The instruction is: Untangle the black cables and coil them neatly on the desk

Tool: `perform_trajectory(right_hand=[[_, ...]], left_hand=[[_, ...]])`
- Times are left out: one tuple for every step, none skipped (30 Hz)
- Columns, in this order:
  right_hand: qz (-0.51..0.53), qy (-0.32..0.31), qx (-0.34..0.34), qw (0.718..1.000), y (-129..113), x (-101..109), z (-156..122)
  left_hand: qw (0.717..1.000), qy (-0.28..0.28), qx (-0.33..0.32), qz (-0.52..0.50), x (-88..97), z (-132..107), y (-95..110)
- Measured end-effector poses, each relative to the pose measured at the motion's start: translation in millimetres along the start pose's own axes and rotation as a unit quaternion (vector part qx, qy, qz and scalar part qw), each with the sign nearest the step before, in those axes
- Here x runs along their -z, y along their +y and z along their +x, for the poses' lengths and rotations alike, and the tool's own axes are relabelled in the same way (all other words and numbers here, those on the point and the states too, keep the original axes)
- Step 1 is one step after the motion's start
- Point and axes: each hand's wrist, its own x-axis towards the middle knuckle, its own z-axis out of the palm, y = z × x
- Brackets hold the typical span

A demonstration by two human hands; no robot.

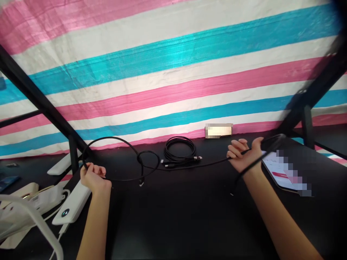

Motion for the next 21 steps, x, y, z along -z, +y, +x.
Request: perform_trajectory(right_hand=[[-0.004,0.003,0.007,1.000,-3,2,1],[-0.003,0.009,0.015,1.000,-6,3,1],[0.000,0.016,0.022,1.000,-8,4,1],[0.003,0.022,0.030,0.999,-11,5,0],[0.005,0.026,0.038,0.999,-13,6,0],[0.004,0.026,0.047,0.999,-16,6,0],[-0.001,0.024,0.056,0.998,-18,7,-1],[-0.008,0.021,0.065,0.998,-20,8,-1],[-0.016,0.019,0.074,0.997,-22,8,-1],[-0.027,0.017,0.082,0.996,-23,9,-1],[-0.039,0.016,0.087,0.995,-24,9,-1],[-0.052,0.015,0.090,0.994,-23,9,0],[-0.066,0.014,0.090,0.994,-22,9,0],[-0.080,0.011,0.089,0.993,-20,7,0],[-0.094,0.007,0.087,0.992,-17,6,1],[-0.108,0.001,0.083,0.991,-13,4,1],[-0.121,-0.005,0.080,0.989,-8,2,1],[-0.136,-0.010,0.076,0.988,-2,-1,0],[-0.153,-0.017,0.065,0.986,4,-3,0],[-0.170,-0.022,0.059,0.983,11,-5,0],[-0.186,-0.028,0.051,0.981,19,-7,-1]], left_hand=[[1.000,-0.007,0.001,0.010,0.9,1,0],[1.000,-0.013,0.002,0.019,2.3,1,-1],[1.000,-0.016,0.002,0.026,4.1,3,-1],[0.999,-0.020,0.000,0.033,6.0,4,-2],[0.999,-0.024,-0.003,0.043,7.8,6,-2],[0.998,-0.023,-0.008,0.052,9.0,8,-3],[0.998,-0.021,-0.013,0.060,9.6,10,-3],[0.997,-0.018,-0.016,0.068,9.4,12,-2],[0.997,-0.018,-0.017,0.076,8.3,13,-2],[0.996,-0.022,-0.015,0.087,6.5,13,-2],[0.994,-0.033,-0.012,0.102,4.1,11,-1],[0.991,-0.054,-0.007,0.125,1.6,9,-1],[0.984,-0.083,0.001,0.155,-0.8,6,0],[0.976,-0.109,0.007,0.190,-2.8,3,-1],[0.965,-0.132,0.013,0.228,-4.1,1,-1],[0.952,-0.149,0.017,0.266,-4.6,-1,-2],[0.938,-0.163,0.018,0.305,-4.3,-2,-4],[0.922,-0.173,0.016,0.345,-3.4,-2,-5],[0.905,-0.180,0.011,0.386,-2.2,0,-6],[0.887,-0.183,0.006,0.425,-1.0,2,-6],[0.869,-0.180,-0.002,0.460,-0.1,4,-7]])
